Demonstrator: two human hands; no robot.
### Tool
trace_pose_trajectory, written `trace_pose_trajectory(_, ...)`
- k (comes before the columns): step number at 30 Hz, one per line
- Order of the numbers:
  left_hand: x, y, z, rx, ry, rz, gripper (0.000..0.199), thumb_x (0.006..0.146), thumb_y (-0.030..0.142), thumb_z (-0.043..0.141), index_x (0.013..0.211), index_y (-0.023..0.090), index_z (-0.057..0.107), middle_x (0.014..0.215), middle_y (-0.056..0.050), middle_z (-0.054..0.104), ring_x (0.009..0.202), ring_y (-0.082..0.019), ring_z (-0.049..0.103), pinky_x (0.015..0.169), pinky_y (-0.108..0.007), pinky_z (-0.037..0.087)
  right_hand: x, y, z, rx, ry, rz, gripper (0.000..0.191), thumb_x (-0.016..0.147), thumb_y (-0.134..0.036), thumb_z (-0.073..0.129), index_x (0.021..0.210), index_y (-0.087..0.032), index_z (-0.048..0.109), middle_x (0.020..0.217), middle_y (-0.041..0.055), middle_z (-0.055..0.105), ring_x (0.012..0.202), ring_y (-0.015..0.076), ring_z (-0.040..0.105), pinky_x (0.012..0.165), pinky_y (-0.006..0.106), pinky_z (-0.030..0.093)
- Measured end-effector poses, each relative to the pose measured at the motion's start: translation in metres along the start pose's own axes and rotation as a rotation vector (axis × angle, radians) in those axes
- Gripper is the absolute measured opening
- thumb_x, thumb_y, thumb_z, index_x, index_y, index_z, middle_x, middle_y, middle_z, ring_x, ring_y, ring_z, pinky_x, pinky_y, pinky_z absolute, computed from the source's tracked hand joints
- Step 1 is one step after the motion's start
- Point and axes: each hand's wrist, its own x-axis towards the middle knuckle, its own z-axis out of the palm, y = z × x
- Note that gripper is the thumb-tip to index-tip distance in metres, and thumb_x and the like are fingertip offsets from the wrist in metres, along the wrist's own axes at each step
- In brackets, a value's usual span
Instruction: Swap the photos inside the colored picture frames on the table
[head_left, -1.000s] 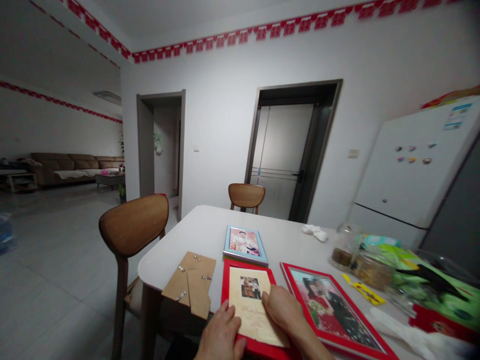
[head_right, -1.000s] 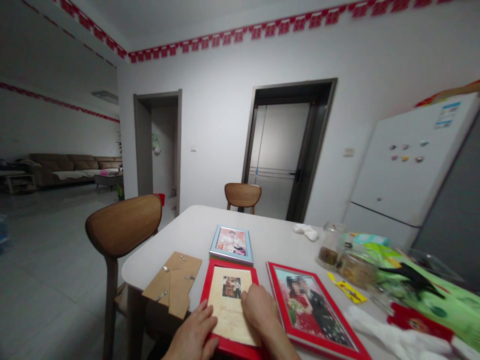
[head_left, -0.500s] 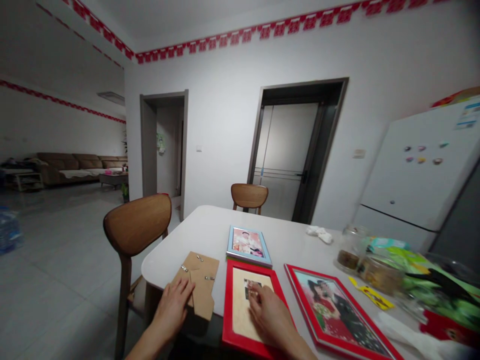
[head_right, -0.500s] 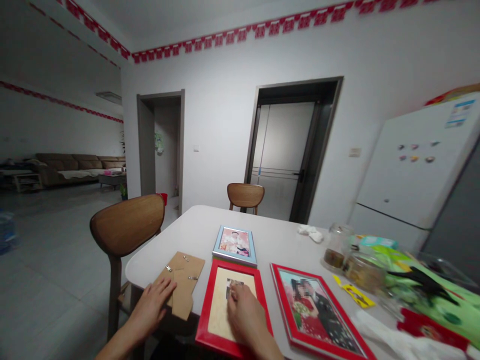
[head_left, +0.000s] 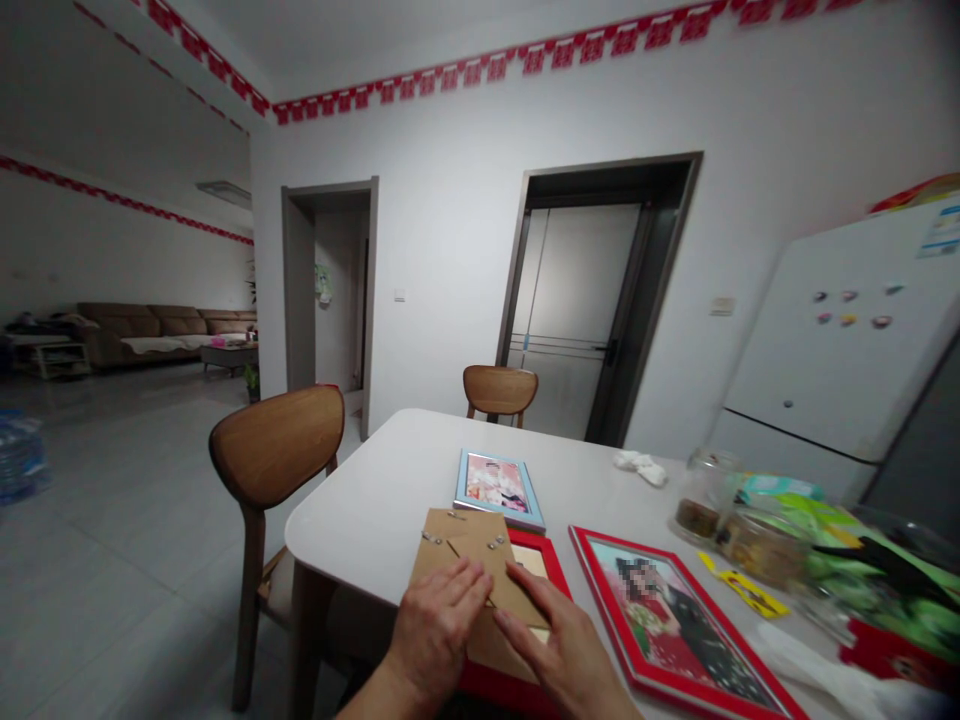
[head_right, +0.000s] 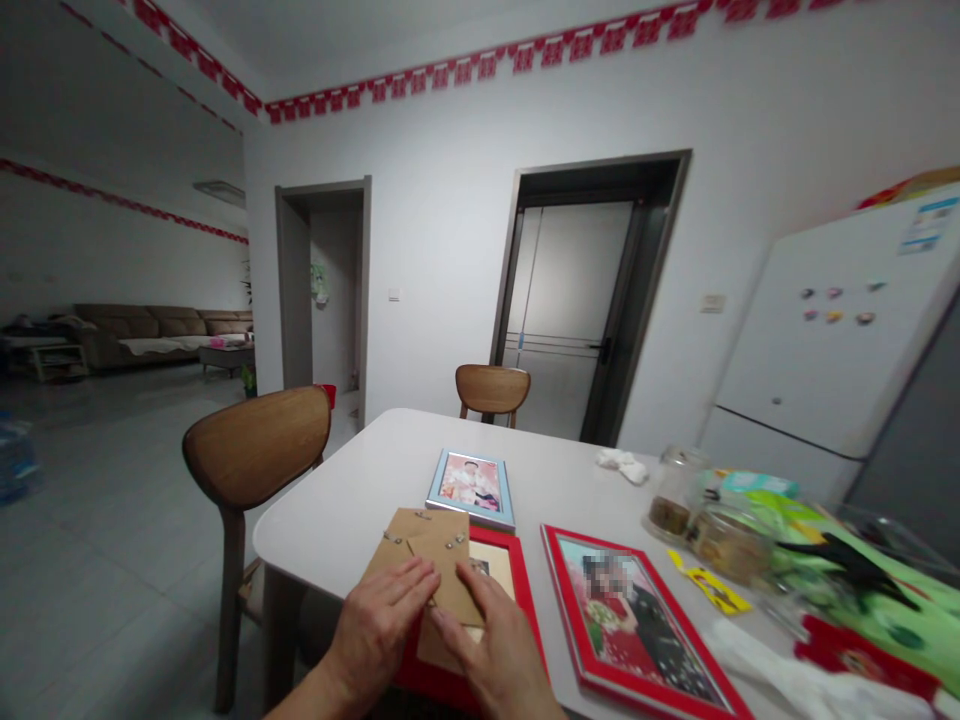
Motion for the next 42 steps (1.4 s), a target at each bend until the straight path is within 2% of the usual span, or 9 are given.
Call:
trace_pose_trajectory(5, -0.003, 0.035, 0.046, -0.098, -0.015, 0.011, 0.029, 0.082, 0.023, 0.043, 0.109, 0.02, 0.051, 0.109, -0.004, 0.059, 0.101, -0.021, 0.053, 0.082, -0.032, 0.046, -0.026, 0.048, -0.025, -0.102, 0.011, 0.021, 0.048, 0.062, -0.046, 0.052, 0.101, -0.018, 0.06, 0.104, 0.0109, 0.061, 0.095, 0.0235, 0.056, 0.082, 0.032, 0.045)
trace_pose_trajectory(8, -0.007, 0.044, 0.069, -0.121, -0.137, -0.025, 0.031, 0.08, 0.021, 0.049, 0.111, 0.02, 0.05, 0.113, -0.005, 0.056, 0.104, -0.021, 0.051, 0.086, -0.032, 0.044, -0.032, 0.067, -0.026, -0.192, -0.039, 0.047, 0.048, 0.063, -0.042, 0.05, 0.103, -0.016, 0.059, 0.105, 0.0113, 0.06, 0.095, 0.0223, 0.056, 0.083, 0.031, 0.044)
trace_pose_trajectory(11, -0.007, 0.045, 0.078, -0.16, -0.266, -0.095, 0.032, 0.079, 0.018, 0.05, 0.111, 0.021, 0.049, 0.116, -0.005, 0.054, 0.108, -0.02, 0.048, 0.089, -0.031, 0.042, -0.03, 0.077, -0.021, -0.297, -0.068, 0.033, 0.049, 0.063, -0.04, 0.051, 0.104, -0.014, 0.058, 0.104, 0.0121, 0.059, 0.096, 0.0222, 0.054, 0.086, 0.033, 0.041)
trace_pose_trajectory(17, -0.002, 0.035, 0.052, -0.277, -0.442, -0.186, 0.031, 0.075, 0.019, 0.054, 0.106, 0.019, 0.052, 0.117, -0.006, 0.053, 0.106, -0.02, 0.048, 0.09, -0.03, 0.04, -0.025, 0.079, -0.008, -0.452, -0.051, -0.062, 0.038, 0.069, -0.036, 0.048, 0.1, -0.018, 0.06, 0.099, 0.0112, 0.057, 0.093, 0.022, 0.051, 0.084, 0.034, 0.039)
trace_pose_trajectory(21, -0.014, 0.019, 0.032, -0.258, -0.453, -0.288, 0.034, 0.072, 0.028, 0.059, 0.104, 0.018, 0.054, 0.115, -0.008, 0.054, 0.106, -0.023, 0.048, 0.096, -0.041, 0.031, -0.026, 0.072, -0.004, -0.514, -0.05, -0.069, 0.034, 0.072, -0.032, 0.046, 0.1, -0.019, 0.06, 0.1, 0.0107, 0.055, 0.092, 0.022, 0.048, 0.081, 0.034, 0.038)
trace_pose_trajectory(24, -0.026, 0.009, 0.025, -0.275, -0.455, -0.285, 0.046, 0.068, 0.036, 0.063, 0.108, 0.018, 0.051, 0.12, -0.01, 0.05, 0.111, -0.025, 0.043, 0.098, -0.046, 0.025, -0.023, 0.066, -0.003, -0.53, -0.089, -0.079, 0.032, 0.073, -0.032, 0.044, 0.1, -0.02, 0.059, 0.099, 0.0095, 0.055, 0.09, 0.0213, 0.048, 0.078, 0.032, 0.037)
trace_pose_trajectory(29, -0.032, 0.007, 0.025, -0.276, -0.441, -0.285, 0.041, 0.063, 0.029, 0.067, 0.101, 0.019, 0.054, 0.119, -0.009, 0.051, 0.11, -0.024, 0.044, 0.099, -0.045, 0.025, 0.0, 0.061, -0.002, -0.566, -0.123, -0.103, 0.029, 0.079, -0.029, 0.035, 0.096, -0.025, 0.058, 0.094, 0.0066, 0.054, 0.086, 0.0191, 0.047, 0.073, 0.03, 0.036)
trace_pose_trajectory(34, -0.033, 0.007, 0.03, -0.282, -0.434, -0.318, 0.058, 0.062, 0.029, 0.069, 0.114, 0.015, 0.046, 0.116, -0.011, 0.053, 0.11, -0.024, 0.045, 0.099, -0.044, 0.024, 0.024, 0.067, 0.003, -0.658, -0.113, -0.051, 0.028, 0.078, -0.028, 0.034, 0.096, -0.022, 0.056, 0.098, 0.0087, 0.052, 0.085, 0.0212, 0.046, 0.07, 0.031, 0.035)
trace_pose_trajectory(42, -0.037, 0.009, 0.033, -0.259, -0.399, -0.362, 0.059, 0.063, 0.032, 0.068, 0.115, 0.014, 0.045, 0.113, -0.011, 0.055, 0.107, -0.023, 0.047, 0.099, -0.043, 0.026, 0.019, 0.072, 0.003, -0.522, -0.104, -0.031, 0.033, 0.082, -0.026, 0.027, 0.074, -0.016, 0.057, 0.087, 0.0087, 0.052, 0.078, 0.0154, 0.05, 0.074, 0.026, 0.037)
